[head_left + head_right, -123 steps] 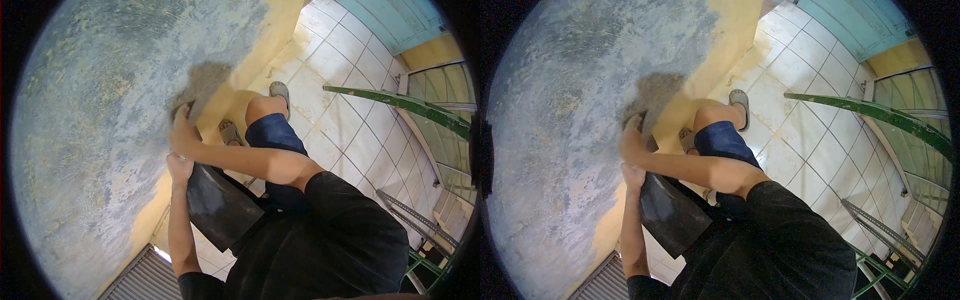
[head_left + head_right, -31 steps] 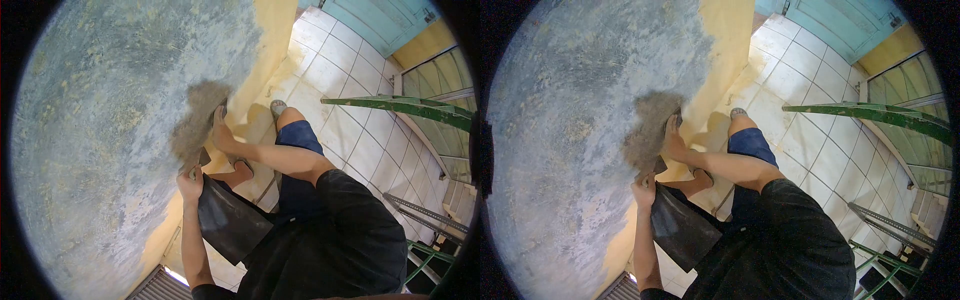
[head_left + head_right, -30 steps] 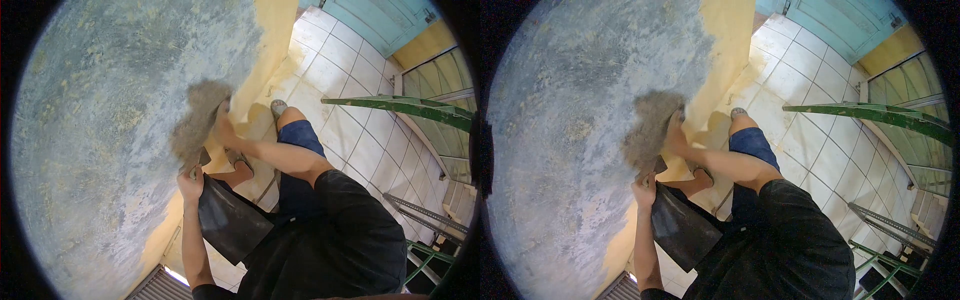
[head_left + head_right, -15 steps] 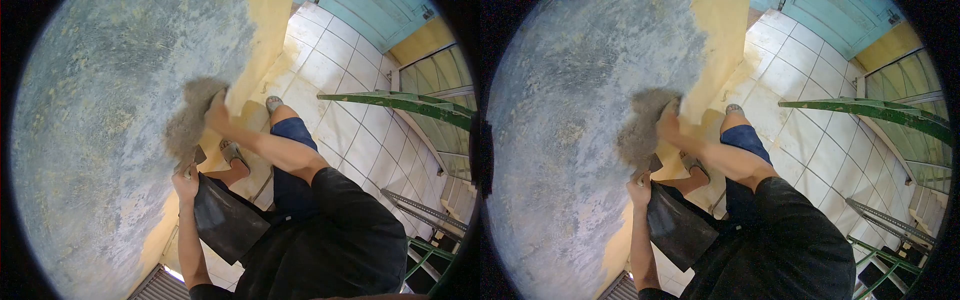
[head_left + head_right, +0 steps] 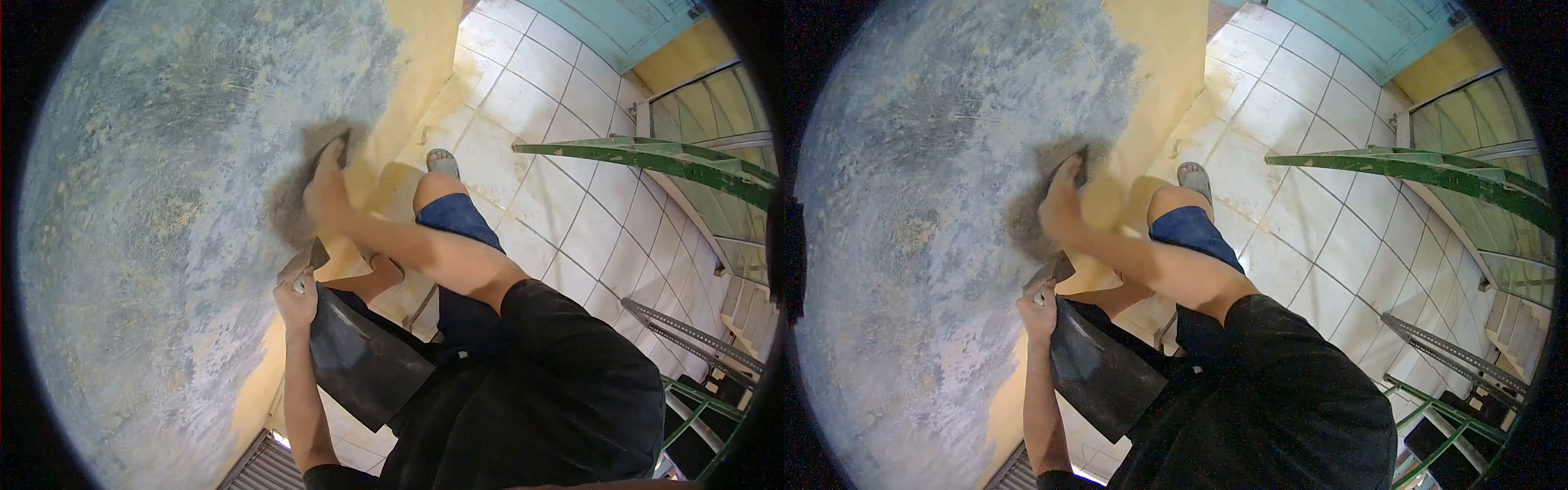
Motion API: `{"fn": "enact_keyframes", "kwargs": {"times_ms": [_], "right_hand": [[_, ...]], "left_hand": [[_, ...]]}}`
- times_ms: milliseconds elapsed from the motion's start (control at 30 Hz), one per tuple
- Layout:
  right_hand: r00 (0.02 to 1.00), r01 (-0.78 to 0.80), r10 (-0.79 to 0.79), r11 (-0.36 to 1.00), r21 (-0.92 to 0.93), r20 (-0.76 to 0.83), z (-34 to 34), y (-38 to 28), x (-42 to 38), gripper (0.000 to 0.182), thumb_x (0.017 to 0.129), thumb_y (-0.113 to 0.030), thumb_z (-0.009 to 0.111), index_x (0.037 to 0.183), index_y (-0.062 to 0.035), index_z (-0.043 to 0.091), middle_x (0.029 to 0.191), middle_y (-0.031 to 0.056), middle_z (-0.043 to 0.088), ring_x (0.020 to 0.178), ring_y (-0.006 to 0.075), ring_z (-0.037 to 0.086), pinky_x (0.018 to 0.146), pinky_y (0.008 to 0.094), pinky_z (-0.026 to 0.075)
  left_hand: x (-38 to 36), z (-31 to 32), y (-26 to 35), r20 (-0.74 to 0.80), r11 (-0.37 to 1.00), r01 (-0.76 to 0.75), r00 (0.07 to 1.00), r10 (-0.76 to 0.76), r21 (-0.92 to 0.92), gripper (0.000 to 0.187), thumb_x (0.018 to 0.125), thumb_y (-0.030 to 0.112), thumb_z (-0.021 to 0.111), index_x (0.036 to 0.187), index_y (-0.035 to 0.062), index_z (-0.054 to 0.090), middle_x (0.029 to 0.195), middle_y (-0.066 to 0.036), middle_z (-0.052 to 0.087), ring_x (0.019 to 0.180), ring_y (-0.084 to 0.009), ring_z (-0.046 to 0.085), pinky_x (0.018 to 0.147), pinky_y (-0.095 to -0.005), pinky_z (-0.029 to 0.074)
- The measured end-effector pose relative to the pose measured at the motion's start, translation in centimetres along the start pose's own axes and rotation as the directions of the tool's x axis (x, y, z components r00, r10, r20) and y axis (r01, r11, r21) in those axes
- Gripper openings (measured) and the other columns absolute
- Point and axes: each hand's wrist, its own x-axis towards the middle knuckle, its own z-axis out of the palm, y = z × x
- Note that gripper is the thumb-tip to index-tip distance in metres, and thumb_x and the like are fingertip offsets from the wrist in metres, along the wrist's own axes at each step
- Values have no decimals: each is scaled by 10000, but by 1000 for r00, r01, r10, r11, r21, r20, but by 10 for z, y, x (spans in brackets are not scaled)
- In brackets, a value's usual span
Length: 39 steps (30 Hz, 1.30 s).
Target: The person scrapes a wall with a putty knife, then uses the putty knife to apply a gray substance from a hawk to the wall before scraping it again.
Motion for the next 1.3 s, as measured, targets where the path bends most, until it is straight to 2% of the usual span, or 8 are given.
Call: {"fn": "enact_keyframes", "kwargs": {"times_ms": [133, 200, 333, 400, 500, 567, 667, 1300], "right_hand": [[947, -289, 271, 953, 92, 171, -13, -4, 18, 792, 820, 67, 425, 1438, 158, -60, 1477, 437, 39, 1225, 508, 441, 958, 457, 453], [948, 289, -306, 942, -171, -82, 29, 11, -34, 814, 805, 60, 427, 1482, 76, -25, 1204, 398, 509, 1046, 479, 575, 847, 453, 486], [946, 319, -323, 935, -153, 0, 19, -2, -40, 803, 808, 60, 430, 1484, 76, -4, 1190, 377, 528, 1069, 468, 573, 873, 449, 477], [999, 53, -53, 979, 196, -3, -6, 1, 1, 788, 803, 90, 407, 1458, 136, -28, 1485, 421, 92, 1300, 496, 371, 1081, 440, 334], [970, 22, -45, 995, -100, -239, -14, 22, 47, 826, 804, 63, 451, 1448, 144, -60, 1483, 425, 88, 1298, 486, 381, 1069, 440, 351], [990, -127, 125, 992, -20, -60, -8, 22, 24, 836, 758, 57, 469, 1452, 144, 12, 1283, 417, 443, 1057, 485, 571, 924, 439, 464], [970, 36, -5, 992, -124, 242, 5, 10, -28, 821, 800, 35, 498, 1407, 212, -26, 1440, 428, 223, 1245, 477, 451, 1039, 440, 387], [998, -43, 30, 962, -271, -51, 13, 80, 42, 800, 780, -54, 581, 1424, 110, 136, 1063, 373, 588, 1028, 487, 589, 913, 498, 469]], "left_hand": [[4, -1, 0, 60, 994, 104, 993, -106, 35, 203, 861, 140, 622, 950, -10, 725, 926, -211, 712, 919, -304, 690, 851, -357, 497], [2, 3, -7, 19, 999, -9, 1000, 8, 35, 213, 859, 154, 633, 956, -13, 723, 921, -221, 708, 922, -303, 689, 852, -362, 497], [2, 3, -4, 20, 997, -37, 999, 36, 69, 225, 857, 163, 640, 961, -19, 721, 920, -225, 707, 932, -295, 687, 860, -361, 494], [-1, 2, -4, 44, 999, 27, 999, -28, 28, 233, 855, 168, 646, 957, -27, 719, 921, -219, 710, 935, -294, 685, 868, -359, 492], [-2, -2, 0, 42, 996, 89, 995, -89, 8, 202, 822, 166, 651, 932, 19, 736, 909, -241, 692, 909, -375, 674, 836, -395, 505], [-1, -1, -7, 27, 998, 60, 998, -61, 21, 200, 821, 164, 651, 929, 19, 736, 901, -240, 692, 902, -375, 675, 832, -395, 506], [3, 3, -3, 21, 999, 26, 999, -26, 25, 198, 821, 161, 649, 928, 17, 734, 895, -239, 692, 894, -376, 677, 827, -393, 507], [1, -2, -5, 16, 998, 53, 999, -52, -21, 192, 835, 170, 651, 933, 31, 741, 882, -237, 691, 862, -369, 679, 794, -382, 508]]}}
